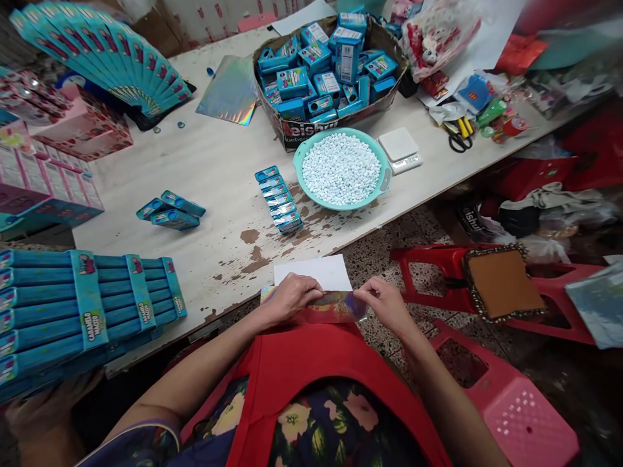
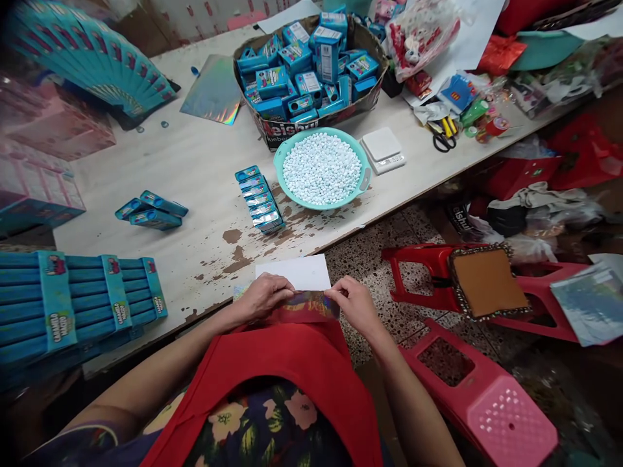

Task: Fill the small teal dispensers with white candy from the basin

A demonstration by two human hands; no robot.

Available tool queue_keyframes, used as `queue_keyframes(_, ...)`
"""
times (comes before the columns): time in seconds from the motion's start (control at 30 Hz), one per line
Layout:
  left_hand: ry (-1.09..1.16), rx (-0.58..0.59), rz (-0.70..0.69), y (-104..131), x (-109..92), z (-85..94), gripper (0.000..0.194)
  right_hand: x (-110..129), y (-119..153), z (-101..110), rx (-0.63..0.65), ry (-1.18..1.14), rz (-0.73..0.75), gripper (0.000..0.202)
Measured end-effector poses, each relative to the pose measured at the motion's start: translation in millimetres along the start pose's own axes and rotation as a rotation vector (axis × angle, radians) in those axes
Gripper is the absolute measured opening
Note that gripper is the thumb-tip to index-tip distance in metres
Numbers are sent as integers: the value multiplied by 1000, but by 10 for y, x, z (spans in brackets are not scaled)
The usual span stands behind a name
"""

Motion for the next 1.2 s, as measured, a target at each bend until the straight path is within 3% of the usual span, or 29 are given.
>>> queue_keyframes(0.17,-7,17,-22,-62,-54,-28,36,372,47,-24,-148,285,318,19)
queue_keyframes(0.27,-36,53,-44,-92,-77,-52,36,572,84,-248,-83,346,445,13)
queue_keyframes(0.43,-98,18,-77,-56,26,3,34,468,32,-318,10,238,321,25)
queue_keyframes(0.63,-14,146,-40,-14,108,22,42,301,-15,-246,96,134,266,28)
queue_keyframes(0.87,304,269,87,52,31,-18,42,572,115,-344,6,296,470,17)
queue_keyframes(1.0,292,147,110,74,119,-13,40,563,129,-451,41,317,442,20)
queue_keyframes(1.1,167,49,-40,76,89,29,39,484,113,-425,50,267,371,22)
queue_keyframes(1.2,42,46,-161,94,38,35,39,439,114,-383,63,207,350,25)
Point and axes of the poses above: each hand's wrist, its own y-axis away from the middle knuckle, its own z-axis out of the back of the hand, x = y × z, the point moved 8 cm from there along -y, towards the middle knuckle, and after that the axes turned 7 degrees about -x, right-handed, at the moved point
